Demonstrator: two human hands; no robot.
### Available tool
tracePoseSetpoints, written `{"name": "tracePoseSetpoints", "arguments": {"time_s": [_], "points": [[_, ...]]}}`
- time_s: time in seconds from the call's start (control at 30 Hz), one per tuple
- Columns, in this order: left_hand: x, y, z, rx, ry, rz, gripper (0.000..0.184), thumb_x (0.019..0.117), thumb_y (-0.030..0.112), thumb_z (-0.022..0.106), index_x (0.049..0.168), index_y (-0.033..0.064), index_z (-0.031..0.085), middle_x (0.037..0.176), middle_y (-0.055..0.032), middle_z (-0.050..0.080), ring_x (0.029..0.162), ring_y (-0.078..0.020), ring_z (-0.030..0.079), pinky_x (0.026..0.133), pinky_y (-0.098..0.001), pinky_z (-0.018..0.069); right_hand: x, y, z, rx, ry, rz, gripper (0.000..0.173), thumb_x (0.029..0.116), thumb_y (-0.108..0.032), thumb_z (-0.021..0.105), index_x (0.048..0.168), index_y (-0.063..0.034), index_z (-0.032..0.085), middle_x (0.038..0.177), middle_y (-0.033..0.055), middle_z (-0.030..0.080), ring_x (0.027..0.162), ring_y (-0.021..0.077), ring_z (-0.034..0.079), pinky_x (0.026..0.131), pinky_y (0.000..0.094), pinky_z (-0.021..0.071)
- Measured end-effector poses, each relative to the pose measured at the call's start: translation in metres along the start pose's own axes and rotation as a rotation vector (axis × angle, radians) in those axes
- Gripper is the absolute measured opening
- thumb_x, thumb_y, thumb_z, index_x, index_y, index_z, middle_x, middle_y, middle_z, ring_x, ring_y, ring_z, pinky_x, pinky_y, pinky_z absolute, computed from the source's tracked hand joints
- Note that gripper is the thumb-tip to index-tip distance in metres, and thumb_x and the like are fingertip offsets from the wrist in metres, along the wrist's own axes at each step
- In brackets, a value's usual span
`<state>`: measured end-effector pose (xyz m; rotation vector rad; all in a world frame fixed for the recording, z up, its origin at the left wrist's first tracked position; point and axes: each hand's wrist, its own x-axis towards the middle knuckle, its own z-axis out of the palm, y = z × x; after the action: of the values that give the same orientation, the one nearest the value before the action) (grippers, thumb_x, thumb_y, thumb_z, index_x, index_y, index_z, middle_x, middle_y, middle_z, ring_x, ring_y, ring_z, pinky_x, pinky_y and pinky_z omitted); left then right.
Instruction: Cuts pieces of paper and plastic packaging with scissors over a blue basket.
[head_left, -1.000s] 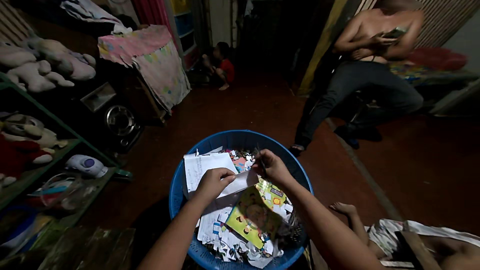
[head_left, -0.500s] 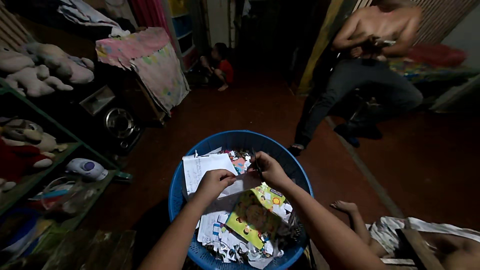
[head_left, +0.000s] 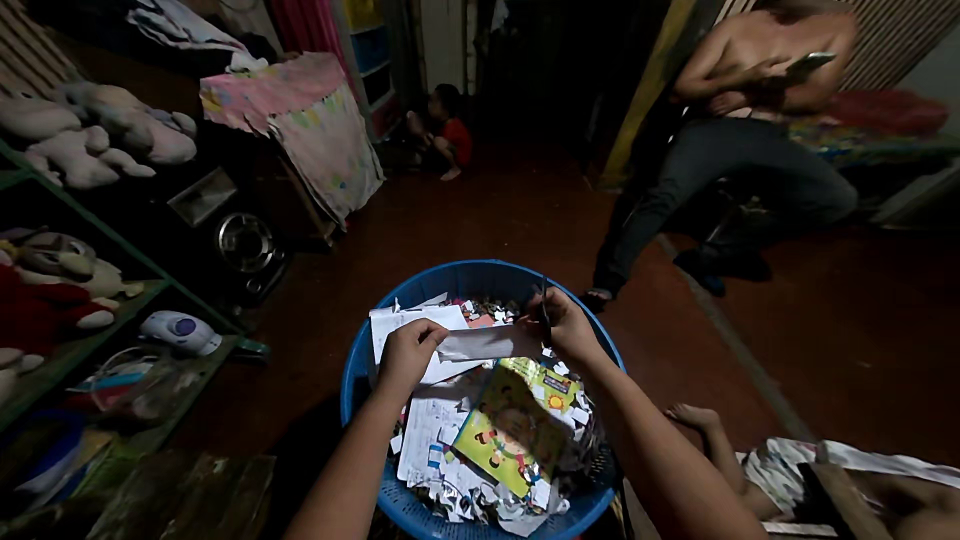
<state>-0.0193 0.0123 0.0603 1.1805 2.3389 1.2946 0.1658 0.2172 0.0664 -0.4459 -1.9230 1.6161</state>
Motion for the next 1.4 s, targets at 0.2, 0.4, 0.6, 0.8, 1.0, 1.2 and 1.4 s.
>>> {"name": "tracePoseSetpoints", "arguments": {"time_s": [0.2,0.4,0.6,0.8,1.0,1.2,1.4], "points": [[0.003,-0.003,0.005,-0.256,0.049,0.015,0.048,0.0963,0.026,0.068,0.134,-0.0025,0.057,0.123,-0.0158,0.066,0.108,-0.0204,0.067,0.091,-0.0358,0.0567,0.002,0.005,0.002,0.127,0.082,-0.022,0.035,0.0819,0.008,0.073,0.110,-0.0014,0.054,0.092,0.0017,0.068,0.079,0.0081,0.068,0.074,0.0261,0.0591],[-0.006,0.017,0.014,-0.457,-0.171,-0.175,0.038,0.0904,0.005,0.074,0.126,-0.0024,0.060,0.103,-0.0108,0.071,0.082,-0.0150,0.072,0.076,-0.0314,0.0622,0.000,0.005,0.009,0.202,0.018,0.016,0.040,0.0829,0.006,0.073,0.115,-0.0024,0.050,0.099,0.0032,0.065,0.086,0.0089,0.067,0.077,0.0261,0.0579],[-0.007,0.018,0.013,-0.613,-0.106,-0.196,0.024,0.0919,-0.003,0.069,0.114,-0.0014,0.060,0.091,-0.0052,0.070,0.072,-0.0116,0.071,0.069,-0.0265,0.0617,-0.003,0.003,0.014,0.254,-0.020,0.065,0.038,0.0841,0.008,0.068,0.115,-0.0041,0.049,0.094,0.0019,0.062,0.066,0.0084,0.062,0.058,0.0252,0.0557],[-0.009,0.019,0.011,-0.664,-0.152,-0.207,0.028,0.0926,-0.004,0.067,0.120,-0.0014,0.061,0.100,-0.0071,0.069,0.076,-0.0126,0.071,0.070,-0.0274,0.0620,-0.002,0.005,0.016,0.335,0.028,0.062,0.036,0.0842,0.004,0.071,0.112,-0.0042,0.049,0.093,0.0026,0.062,0.067,0.0092,0.062,0.057,0.0241,0.0547],[-0.010,0.021,0.010,-0.735,-0.169,-0.205,0.024,0.0953,-0.006,0.062,0.119,-0.0021,0.060,0.097,-0.0062,0.070,0.074,-0.0127,0.071,0.070,-0.0278,0.0620,-0.002,0.006,0.017,0.331,0.042,0.024,0.035,0.0819,0.008,0.068,0.110,-0.0055,0.050,0.092,-0.0003,0.065,0.069,0.0076,0.064,0.062,0.0250,0.0563],[-0.012,0.027,0.005,-0.923,-0.195,-0.258,0.031,0.0955,-0.014,0.041,0.109,-0.0002,0.064,0.090,-0.0060,0.074,0.074,-0.0126,0.072,0.071,-0.0261,0.0612,-0.002,0.009,0.018,0.477,0.010,-0.015,0.035,0.0845,0.003,0.068,0.108,-0.0089,0.047,0.088,0.0021,0.071,0.065,0.0071,0.064,0.056,0.0207,0.0506],[-0.013,0.023,0.007,-0.967,-0.161,-0.228,0.029,0.0945,-0.016,0.041,0.088,0.0041,0.062,0.085,-0.0044,0.073,0.073,-0.0127,0.072,0.073,-0.0267,0.0614,-0.002,0.008,0.008,0.528,-0.114,0.008,0.041,0.0839,-0.006,0.076,0.113,-0.0118,0.047,0.095,-0.0011,0.071,0.084,0.0092,0.070,0.075,0.0257,0.0583]]}}
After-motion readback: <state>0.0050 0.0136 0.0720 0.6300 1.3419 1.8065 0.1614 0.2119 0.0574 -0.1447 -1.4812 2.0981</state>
